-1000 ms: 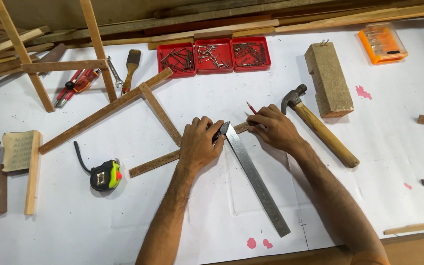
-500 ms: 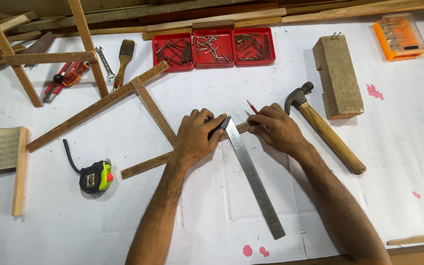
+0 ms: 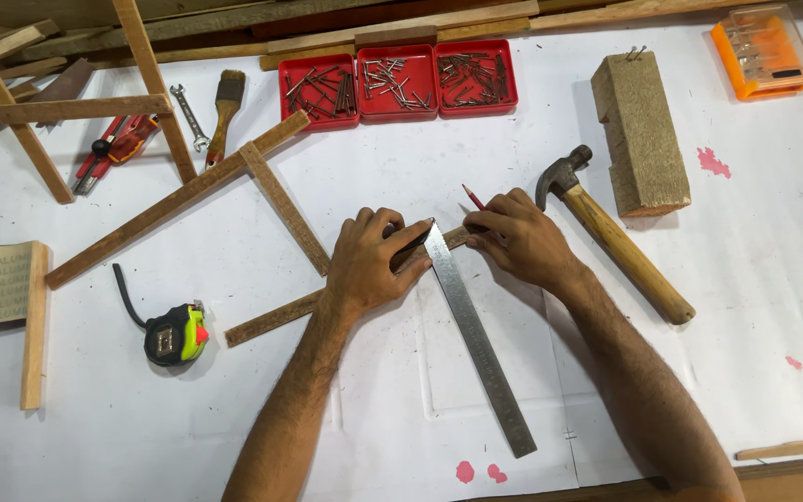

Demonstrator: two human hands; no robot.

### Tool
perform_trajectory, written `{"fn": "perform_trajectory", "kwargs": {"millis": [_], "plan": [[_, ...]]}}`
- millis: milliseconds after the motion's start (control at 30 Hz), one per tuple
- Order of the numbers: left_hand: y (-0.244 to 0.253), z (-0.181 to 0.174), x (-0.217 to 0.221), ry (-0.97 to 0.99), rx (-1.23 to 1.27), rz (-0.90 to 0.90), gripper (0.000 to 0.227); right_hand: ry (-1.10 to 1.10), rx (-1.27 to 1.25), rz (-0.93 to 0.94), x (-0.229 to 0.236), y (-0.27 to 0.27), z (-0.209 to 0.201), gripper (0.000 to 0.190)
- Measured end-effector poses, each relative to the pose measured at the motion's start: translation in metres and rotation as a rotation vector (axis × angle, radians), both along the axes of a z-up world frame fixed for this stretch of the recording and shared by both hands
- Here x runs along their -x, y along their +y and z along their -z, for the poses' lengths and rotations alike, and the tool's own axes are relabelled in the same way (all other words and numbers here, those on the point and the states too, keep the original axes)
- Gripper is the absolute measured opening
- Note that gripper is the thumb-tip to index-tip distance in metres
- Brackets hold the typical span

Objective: The person aligns thin wooden strips on a workbench and hammers nails to join them into a small frame structure. They then use a tape measure to take measurements, mark a strip with a pencil, check alignment with a try square, and reposition the assembled frame while continuing to fit pieces together.

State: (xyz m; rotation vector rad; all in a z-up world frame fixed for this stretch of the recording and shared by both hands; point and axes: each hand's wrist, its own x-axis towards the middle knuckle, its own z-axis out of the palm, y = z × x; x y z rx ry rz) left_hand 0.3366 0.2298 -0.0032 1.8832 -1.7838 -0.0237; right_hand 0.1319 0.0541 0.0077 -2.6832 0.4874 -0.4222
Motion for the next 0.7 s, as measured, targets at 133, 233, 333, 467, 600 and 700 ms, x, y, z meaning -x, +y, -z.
{"fn": "perform_trajectory", "kwargs": {"millis": [133,233,333,467,600,700], "plan": [[0.000,0.007,0.000,-0.026,-0.008,0.002,0.049,-0.002,0.004,-0.003,0.002,-0.003,0.006,0.033],[0.001,0.011,0.001,-0.055,0.025,0.018,0.044,-0.018,0.008,-0.015,0.002,-0.003,0.008,0.033],[0.001,0.011,0.002,-0.086,0.037,0.026,0.043,-0.007,-0.001,-0.008,0.001,-0.004,0.008,0.034],[0.003,0.012,0.004,-0.085,0.027,0.019,0.042,-0.016,0.012,-0.016,0.002,-0.003,0.009,0.034],[0.004,0.009,0.004,-0.066,0.009,0.020,0.044,0.001,0.002,-0.010,0.002,-0.004,0.008,0.034],[0.003,0.014,0.003,-0.082,0.019,0.025,0.044,-0.013,0.008,-0.015,0.001,-0.004,0.009,0.033]]}}
